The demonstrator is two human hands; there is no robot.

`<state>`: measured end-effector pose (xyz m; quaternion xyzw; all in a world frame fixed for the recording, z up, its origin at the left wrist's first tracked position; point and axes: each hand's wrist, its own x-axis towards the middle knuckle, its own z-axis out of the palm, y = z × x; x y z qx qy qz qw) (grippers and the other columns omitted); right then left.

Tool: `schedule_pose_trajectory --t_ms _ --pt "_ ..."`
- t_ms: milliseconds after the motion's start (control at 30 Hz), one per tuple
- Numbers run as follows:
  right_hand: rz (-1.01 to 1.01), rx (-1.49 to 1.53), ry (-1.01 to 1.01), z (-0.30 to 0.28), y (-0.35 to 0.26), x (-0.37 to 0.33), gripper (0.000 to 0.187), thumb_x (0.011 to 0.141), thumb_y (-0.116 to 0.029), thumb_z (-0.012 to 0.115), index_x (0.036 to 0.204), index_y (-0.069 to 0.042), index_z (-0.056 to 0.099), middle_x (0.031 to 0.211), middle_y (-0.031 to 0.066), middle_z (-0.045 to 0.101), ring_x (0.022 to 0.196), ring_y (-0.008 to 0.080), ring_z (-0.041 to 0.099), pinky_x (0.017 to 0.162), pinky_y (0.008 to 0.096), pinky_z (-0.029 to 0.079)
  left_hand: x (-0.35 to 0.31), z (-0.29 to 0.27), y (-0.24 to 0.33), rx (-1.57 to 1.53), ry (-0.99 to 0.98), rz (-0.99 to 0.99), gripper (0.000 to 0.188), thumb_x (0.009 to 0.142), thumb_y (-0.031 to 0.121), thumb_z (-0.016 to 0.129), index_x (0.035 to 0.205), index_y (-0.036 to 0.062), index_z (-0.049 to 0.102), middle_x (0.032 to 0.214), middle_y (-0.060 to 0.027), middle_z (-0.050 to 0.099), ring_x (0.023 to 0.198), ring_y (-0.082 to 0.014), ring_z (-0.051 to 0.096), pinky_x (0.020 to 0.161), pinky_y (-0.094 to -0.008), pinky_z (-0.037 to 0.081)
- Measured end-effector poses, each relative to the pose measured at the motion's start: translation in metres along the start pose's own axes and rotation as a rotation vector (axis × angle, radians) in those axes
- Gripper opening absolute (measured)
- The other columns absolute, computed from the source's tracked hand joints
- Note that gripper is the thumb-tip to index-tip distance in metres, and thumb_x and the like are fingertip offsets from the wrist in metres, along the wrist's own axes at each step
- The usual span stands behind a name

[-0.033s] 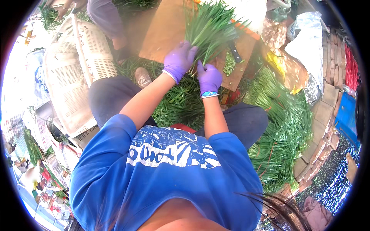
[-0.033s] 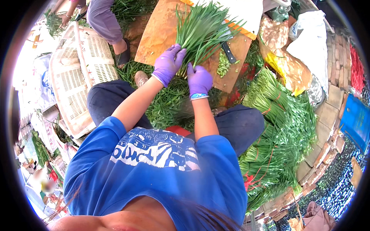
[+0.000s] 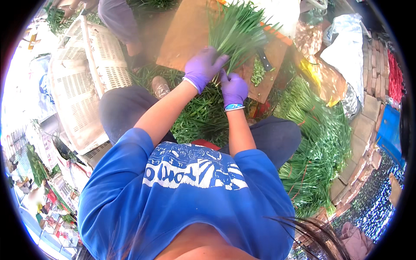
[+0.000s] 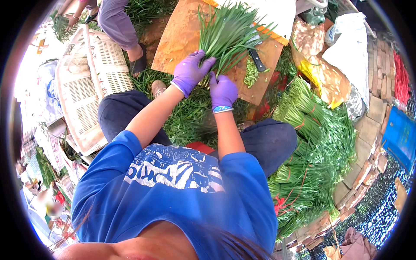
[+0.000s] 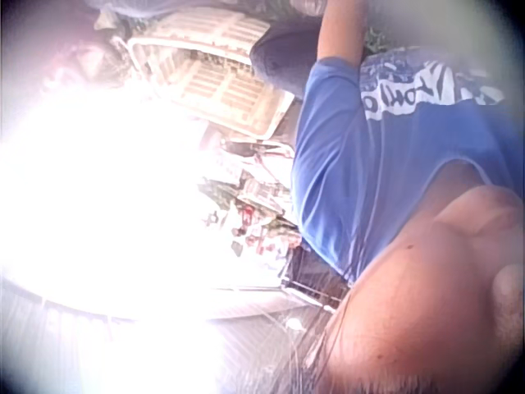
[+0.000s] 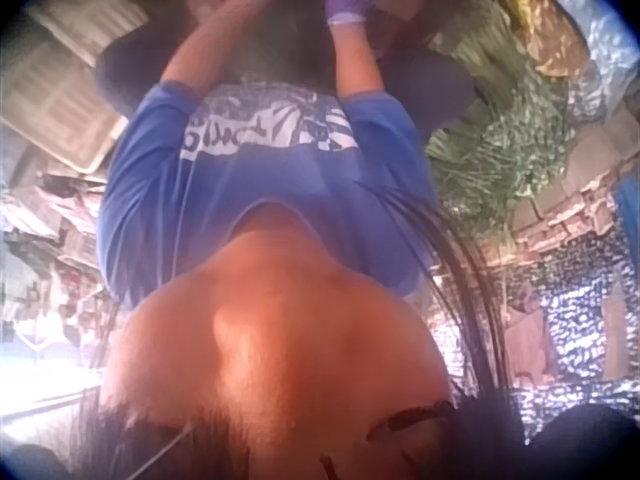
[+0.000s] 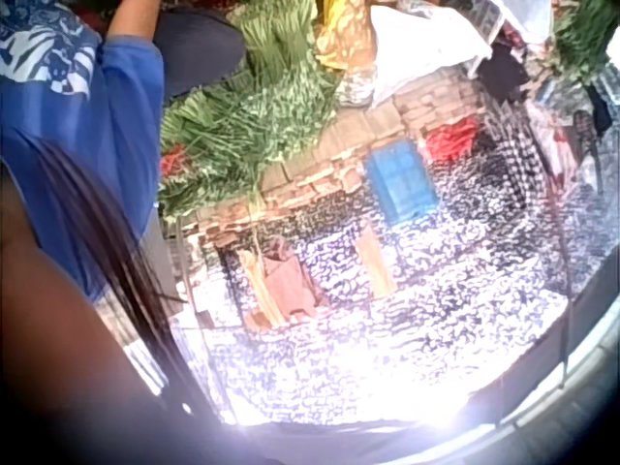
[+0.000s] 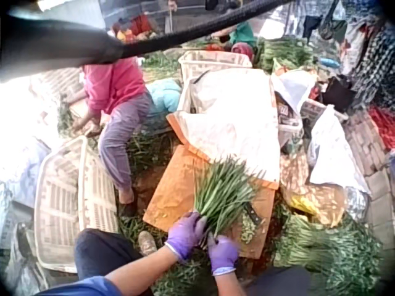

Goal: The person sorts through bundles of green stalks, uses a knife to trim the root ends, and ties the stalks into bundles with red plastic ribbon.

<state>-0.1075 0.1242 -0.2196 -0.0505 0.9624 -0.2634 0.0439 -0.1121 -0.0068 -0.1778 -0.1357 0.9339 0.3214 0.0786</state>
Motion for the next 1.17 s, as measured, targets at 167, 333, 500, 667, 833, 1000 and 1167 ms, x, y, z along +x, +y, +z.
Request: schedule_pose_trajectory --t_ms 167,333,500,667,833,1000,1167 --pt "-0.131 -0.138 0.085 0.024 0.005 -0.009 0.031 0.079 -0.032 0.050 0.058 -0.009 0.056 0.055 0.0149 0.055 0.049 0.0336 0.055 0.046 0.0435 0.043 0.013 0.003 0.018 0.320 -0.166 -0.160 0.088 0.064 0.061 0.058 0.121 -0.0002 0.033 0.114 -0.0206 0.049 0.090 -0.0305 0.059 0.070 -0.0380 0.049" --pt "-0.205 -0.043 0.140 0.024 0.007 -0.008 0.033 0.081 -0.028 0.049 0.055 -0.007 0.054 0.052 0.0158 0.051 0.046 0.0346 0.052 0.045 0.0431 0.041 0.015 0.012 0.017 0.338 -0.121 -0.139 0.087 0.062 0.062 0.060 0.118 -0.0008 0.036 0.103 -0.0195 0.052 0.085 -0.0318 0.059 0.069 -0.0382 0.049" --pt "-0.281 -0.071 0.133 0.035 0.019 0.000 0.024 0.077 -0.026 0.051 0.061 -0.009 0.054 0.056 0.0103 0.054 0.051 0.0289 0.054 0.048 0.0399 0.043 0.022 0.014 0.030 0.397 -0.139 -0.207 0.090 0.064 0.061 0.059 0.119 -0.0060 0.035 0.100 -0.0195 0.054 0.083 -0.0291 0.060 0.065 -0.0391 0.050" --pt "-0.300 -0.014 0.147 0.040 0.024 0.004 0.022 0.076 -0.029 0.053 0.064 -0.010 0.055 0.057 0.0093 0.054 0.051 0.0276 0.055 0.049 0.0391 0.043 0.031 0.027 0.033 0.450 -0.008 -0.147 0.055 0.072 0.050 0.055 0.091 -0.0014 0.056 0.084 -0.0155 0.059 0.073 -0.0284 0.062 0.062 -0.0384 0.051" --pt "-0.431 0.116 0.214 0.021 0.023 0.012 0.025 0.076 -0.028 0.058 0.060 -0.008 0.058 0.052 0.0113 0.053 0.046 0.0286 0.052 0.045 0.0360 0.041 0.040 0.013 0.028 0.399 -0.066 -0.116 0.040 0.075 0.047 0.052 0.079 0.0095 0.064 0.080 -0.0131 0.061 0.075 -0.0275 0.061 0.064 -0.0377 0.048" --pt "-0.252 0.196 0.195 0.005 0.025 0.021 0.032 0.080 -0.032 0.056 0.060 -0.007 0.059 0.052 0.0126 0.052 0.045 0.0283 0.051 0.044 0.0355 0.039 0.061 0.003 0.030 0.356 -0.175 -0.167 0.042 0.073 0.048 0.053 0.084 0.0089 0.065 0.086 -0.0134 0.062 0.081 -0.0276 0.060 0.068 -0.0376 0.048" --pt "-0.159 0.246 0.293 0.002 0.027 0.029 0.031 0.080 -0.032 0.057 0.062 -0.007 0.061 0.052 0.0136 0.053 0.045 0.0286 0.051 0.044 0.0353 0.040 0.073 0.005 0.047 0.372 -0.165 -0.164 0.052 0.074 0.056 0.049 0.087 0.0082 0.064 0.093 -0.0142 0.062 0.086 -0.0288 0.060 0.073 -0.0388 0.047"
